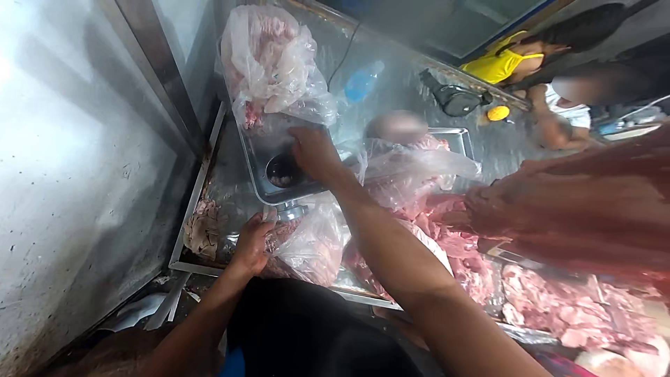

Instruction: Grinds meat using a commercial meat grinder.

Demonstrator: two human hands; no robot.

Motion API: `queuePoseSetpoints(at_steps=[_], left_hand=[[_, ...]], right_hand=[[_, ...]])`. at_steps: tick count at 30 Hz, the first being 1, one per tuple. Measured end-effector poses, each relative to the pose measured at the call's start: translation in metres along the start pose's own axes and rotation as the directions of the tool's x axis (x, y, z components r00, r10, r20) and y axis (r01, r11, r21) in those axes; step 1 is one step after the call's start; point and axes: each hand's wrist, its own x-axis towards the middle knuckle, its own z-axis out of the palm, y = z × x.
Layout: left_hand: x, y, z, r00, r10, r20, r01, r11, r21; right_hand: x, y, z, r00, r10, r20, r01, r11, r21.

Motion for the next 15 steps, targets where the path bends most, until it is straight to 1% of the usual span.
queuePoseSetpoints(at_steps=[3, 4, 7, 9, 10, 12, 13, 14, 15], left_hand=[[0.003, 0.004, 0.000, 1.000, 0.019, -0.009, -0.019, 1.000, 0.000], [0.003, 0.004, 0.000, 1.000, 0.025, -0.014, -0.026, 1.000, -0.001], [0.004, 0.003, -0.001, 0.999, 0.035, 0.002, -0.035, 0.999, -0.001], [0.003, 0.004, 0.000, 1.000, 0.028, 0.008, -0.028, 1.000, 0.003], [0.003, 0.004, 0.000, 1.000, 0.015, 0.004, -0.015, 1.000, -0.008], [0.000, 0.001, -0.001, 1.000, -0.010, -0.019, 0.008, 0.997, -0.070], [-0.002, -0.004, -0.001, 0.999, -0.013, -0.051, 0.008, 0.995, -0.101], [-0.005, -0.011, 0.000, 0.996, -0.013, -0.093, 0.001, 0.991, -0.131], [-0.008, -0.020, 0.001, 0.992, -0.013, -0.129, -0.007, 0.988, -0.153]], right_hand=[[0.007, -0.001, -0.006, 0.974, -0.115, -0.194, 0.128, 0.990, 0.055], [0.006, -0.004, -0.010, 0.966, -0.129, -0.223, 0.148, 0.986, 0.071], [-0.010, -0.010, -0.018, 0.974, -0.111, -0.196, 0.136, 0.983, 0.121], [-0.045, -0.017, -0.023, 0.979, -0.045, -0.201, 0.088, 0.974, 0.208], [-0.069, -0.019, -0.023, 0.971, -0.011, -0.240, 0.073, 0.965, 0.252], [-0.116, -0.012, -0.014, 0.931, 0.070, -0.359, 0.044, 0.953, 0.300], [-0.135, -0.008, -0.005, 0.910, 0.140, -0.390, -0.008, 0.948, 0.320], [-0.153, -0.007, 0.006, 0.900, 0.232, -0.369, -0.101, 0.934, 0.342], [-0.167, -0.008, 0.015, 0.900, 0.341, -0.272, -0.239, 0.908, 0.345]])
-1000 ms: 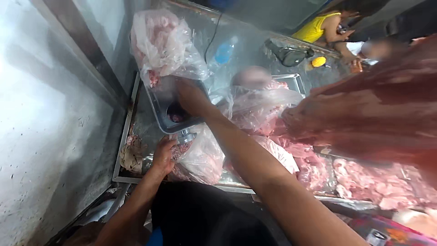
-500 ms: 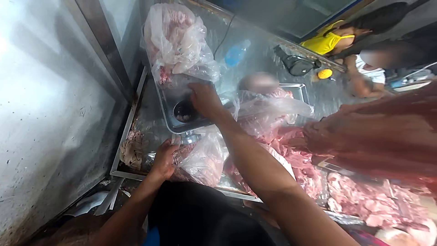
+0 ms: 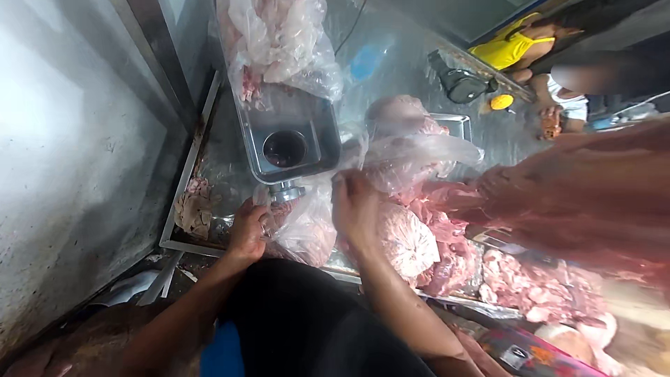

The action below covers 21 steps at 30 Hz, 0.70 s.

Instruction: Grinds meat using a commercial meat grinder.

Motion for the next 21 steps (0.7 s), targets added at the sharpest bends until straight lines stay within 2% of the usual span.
queuePoseSetpoints(at_steps=[1, 3, 4, 6, 7, 8, 9, 11, 12, 13, 15, 17, 19, 21], left_hand=[[-0.004, -0.010, 0.000, 1.000, -0.002, -0.018, 0.002, 1.000, -0.002], [-0.018, -0.028, 0.001, 0.998, -0.070, -0.002, 0.070, 0.997, 0.024], [-0.024, -0.034, 0.003, 0.993, -0.117, 0.002, 0.117, 0.992, 0.036], [-0.031, -0.039, 0.005, 0.981, -0.192, 0.009, 0.192, 0.981, 0.037], [-0.031, -0.038, 0.005, 0.977, -0.211, 0.011, 0.211, 0.977, 0.032], [-0.031, -0.036, 0.004, 0.979, -0.204, 0.007, 0.204, 0.979, 0.028], [-0.029, -0.033, 0.002, 0.987, -0.158, 0.002, 0.158, 0.987, 0.037], [-0.017, -0.030, -0.008, 0.998, 0.061, -0.002, -0.060, 0.983, 0.174], [-0.009, -0.031, -0.020, 0.979, 0.200, 0.039, -0.202, 0.928, 0.313], [0.002, -0.033, -0.032, 0.945, 0.308, 0.111, -0.324, 0.827, 0.460], [0.018, -0.039, -0.049, 0.877, 0.387, 0.283, -0.476, 0.625, 0.619], [0.030, -0.047, -0.055, 0.813, 0.373, 0.447, -0.581, 0.493, 0.647], [0.036, -0.055, -0.053, 0.766, 0.320, 0.557, -0.642, 0.347, 0.683], [0.043, -0.061, -0.046, 0.765, 0.282, 0.579, -0.638, 0.212, 0.740]], right_hand=[[-0.012, 0.003, 0.005, 0.982, 0.150, 0.113, -0.141, 0.987, -0.080], [-0.025, 0.012, 0.018, 0.845, 0.414, 0.340, -0.339, 0.905, -0.259], [-0.029, 0.020, 0.027, 0.767, 0.487, 0.417, -0.389, 0.870, -0.302], [-0.036, 0.039, 0.042, 0.658, 0.528, 0.537, -0.461, 0.846, -0.266], [-0.039, 0.047, 0.049, 0.642, 0.510, 0.572, -0.491, 0.847, -0.203], [-0.044, 0.051, 0.053, 0.668, 0.482, 0.567, -0.511, 0.851, -0.122], [-0.048, 0.052, 0.054, 0.736, 0.445, 0.510, -0.491, 0.870, -0.050], [-0.055, 0.056, 0.058, 0.914, 0.279, 0.296, -0.307, 0.950, 0.052], [-0.057, 0.060, 0.059, 0.956, 0.175, 0.235, -0.197, 0.978, 0.074], [-0.058, 0.066, 0.059, 0.968, 0.089, 0.236, -0.109, 0.991, 0.072], [-0.060, 0.080, 0.059, 0.948, -0.047, 0.314, 0.044, 0.999, 0.018], [-0.056, 0.094, 0.060, 0.889, -0.127, 0.439, 0.177, 0.981, -0.074], [-0.047, 0.106, 0.063, 0.794, -0.124, 0.595, 0.259, 0.954, -0.147], [-0.033, 0.109, 0.067, 0.691, -0.075, 0.719, 0.306, 0.931, -0.196]])
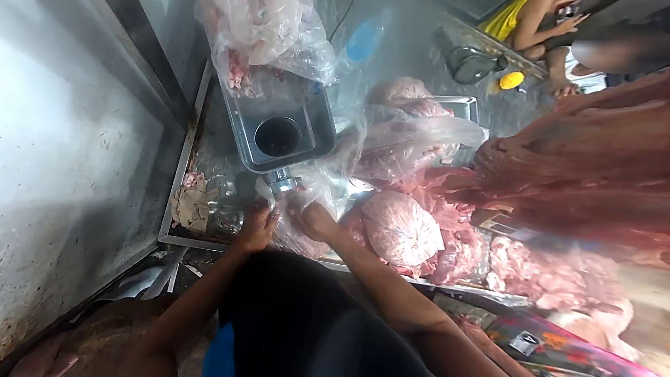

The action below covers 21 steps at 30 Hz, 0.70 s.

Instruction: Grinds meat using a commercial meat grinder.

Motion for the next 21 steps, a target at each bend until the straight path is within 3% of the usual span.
queuePoseSetpoints(at_steps=[4, 6, 9, 12, 18, 20, 21], left_hand=[[0.015, 0.008, 0.013, 0.999, -0.042, 0.006, 0.039, 0.973, 0.228], [0.022, 0.009, 0.014, 0.988, -0.133, 0.083, 0.098, 0.938, 0.331], [0.033, 0.014, 0.009, 0.914, -0.330, 0.235, 0.184, 0.855, 0.485], [0.041, 0.014, 0.000, 0.857, -0.402, 0.323, 0.180, 0.821, 0.542], [0.032, 0.010, -0.022, 0.820, -0.467, 0.330, 0.246, 0.809, 0.533], [0.018, 0.001, -0.026, 0.865, -0.420, 0.276, 0.304, 0.875, 0.376], [0.013, -0.002, -0.027, 0.891, -0.405, 0.205, 0.366, 0.908, 0.205]], right_hand=[[0.019, 0.007, -0.005, 0.995, 0.056, 0.088, -0.058, 0.998, 0.016], [0.029, 0.012, -0.008, 0.985, 0.105, 0.140, -0.114, 0.991, 0.063], [0.040, 0.017, -0.017, 0.960, 0.132, 0.246, -0.165, 0.980, 0.115], [0.041, 0.010, -0.030, 0.915, 0.151, 0.374, -0.207, 0.972, 0.114], [0.021, -0.002, -0.041, 0.866, 0.179, 0.468, -0.218, 0.976, 0.030], [0.009, 0.000, -0.032, 0.864, 0.197, 0.463, -0.240, 0.970, 0.034], [0.005, 0.001, -0.031, 0.870, 0.213, 0.444, -0.256, 0.966, 0.038]])
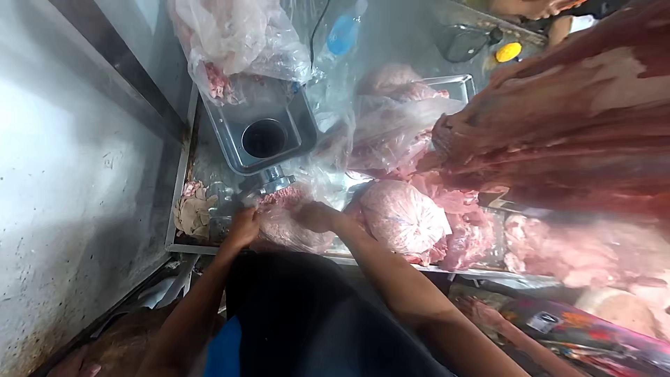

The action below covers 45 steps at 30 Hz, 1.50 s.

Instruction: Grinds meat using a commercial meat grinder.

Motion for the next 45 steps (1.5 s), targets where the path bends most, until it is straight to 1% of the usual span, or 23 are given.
queuePoseSetpoints(at_steps=[1, 3, 4, 7, 9, 11, 14, 16, 18, 21, 23, 25, 27, 30, 32, 33, 34, 35, 36, 38, 39, 42, 45], left_hand=[[-0.003, -0.003, 0.001, 0.995, -0.042, -0.088, 0.019, 0.969, -0.246], [-0.003, -0.005, 0.004, 0.958, -0.211, -0.194, 0.021, 0.728, -0.685], [-0.003, 0.000, 0.001, 0.938, -0.291, -0.188, 0.026, 0.600, -0.800], [-0.005, 0.022, -0.010, 0.893, -0.427, -0.145, -0.008, 0.306, -0.952], [-0.006, 0.038, -0.018, 0.886, -0.443, -0.136, -0.058, 0.185, -0.981], [-0.007, 0.049, -0.025, 0.907, -0.393, -0.150, -0.082, 0.185, -0.979], [-0.009, 0.060, -0.033, 0.937, -0.323, -0.133, -0.059, 0.230, -0.972], [-0.013, 0.066, -0.039, 0.961, -0.275, -0.043, -0.005, 0.138, -0.990], [-0.025, 0.064, -0.039, 0.982, -0.190, 0.015, 0.030, 0.074, -0.997], [-0.042, 0.047, -0.019, 0.991, -0.127, 0.044, 0.059, 0.116, -0.992], [-0.049, 0.032, -0.010, 0.989, -0.143, 0.044, 0.070, 0.186, -0.980], [-0.049, 0.027, -0.008, 0.989, -0.150, 0.014, 0.038, 0.157, -0.987], [-0.046, 0.033, -0.012, 0.989, -0.144, -0.041, -0.029, 0.083, -0.996], [-0.037, 0.052, -0.029, 0.988, -0.122, -0.096, -0.096, 0.004, -0.995], [-0.032, 0.064, -0.036, 0.988, -0.131, -0.085, -0.086, -0.008, -0.996], [-0.031, 0.068, -0.037, 0.989, -0.132, -0.073, -0.075, -0.012, -0.997], [-0.031, 0.068, -0.037, 0.990, -0.128, -0.056, -0.057, -0.006, -0.998], [-0.031, 0.065, -0.036, 0.992, -0.118, -0.037, -0.037, 0.004, -0.999], [-0.031, 0.063, -0.037, 0.994, -0.112, -0.020, -0.019, 0.016, -1.000], [-0.032, 0.061, -0.040, 0.995, -0.095, -0.006, -0.001, 0.052, -0.999], [-0.033, 0.060, -0.041, 0.996, -0.089, -0.004, 0.002, 0.067, -0.998], [-0.038, 0.059, -0.045, 0.997, -0.076, 0.005, 0.013, 0.107, -0.994], [-0.039, 0.063, -0.047, 0.995, -0.103, 0.000, 0.014, 0.135, -0.991]], right_hand=[[-0.002, 0.002, 0.002, 0.999, 0.011, -0.040, -0.010, 1.000, 0.020], [-0.006, 0.008, 0.012, 0.989, 0.027, -0.148, -0.012, 0.995, 0.101], [-0.008, 0.009, 0.016, 0.975, 0.034, -0.219, 0.003, 0.987, 0.163], [-0.030, 0.001, 0.018, 0.864, 0.037, -0.503, 0.146, 0.936, 0.319], [-0.046, -0.007, 0.012, 0.752, 0.040, -0.657, 0.293, 0.873, 0.389], [-0.062, -0.011, 0.002, 0.720, 0.031, -0.693, 0.383, 0.815, 0.435], [-0.074, -0.009, -0.005, 0.752, 0.026, -0.658, 0.441, 0.723, 0.533], [-0.085, -0.011, -0.006, 0.775, -0.025, -0.631, 0.516, 0.601, 0.610], [-0.093, -0.008, 0.001, 0.793, -0.178, -0.583, 0.573, 0.541, 0.615], [-0.089, -0.002, 0.017, 0.826, -0.393, -0.405, 0.563, 0.622, 0.544], [-0.081, -0.002, 0.023, 0.889, -0.341, -0.306, 0.454, 0.747, 0.487], [-0.076, -0.001, 0.022, 0.917, -0.232, -0.323, 0.367, 0.808, 0.462], [-0.076, 0.002, 0.016, 0.889, -0.217, -0.403, 0.413, 0.758, 0.504], [-0.072, -0.003, 0.002, 0.770, -0.304, -0.560, 0.625, 0.536, 0.568], [-0.073, -0.010, -0.006, 0.725, -0.350, -0.593, 0.686, 0.445, 0.576], [-0.078, -0.012, -0.009, 0.742, -0.380, -0.553, 0.669, 0.471, 0.575], [-0.086, -0.013, -0.012, 0.793, -0.395, -0.464, 0.608, 0.571, 0.553], [-0.099, -0.017, -0.019, 0.864, -0.374, -0.336, 0.499, 0.722, 0.479], [-0.113, -0.024, -0.031, 0.918, -0.337, -0.208, 0.391, 0.851, 0.350], [-0.135, -0.033, -0.058, 0.947, -0.306, -0.097, 0.316, 0.941, 0.120], [-0.142, -0.034, -0.071, 0.934, -0.327, -0.142, 0.339, 0.938, 0.068], [-0.136, -0.058, -0.111, 0.802, -0.381, -0.461, 0.438, 0.899, 0.021], [-0.083, -0.111, -0.154, 0.744, -0.290, -0.602, 0.327, 0.944, -0.050]])
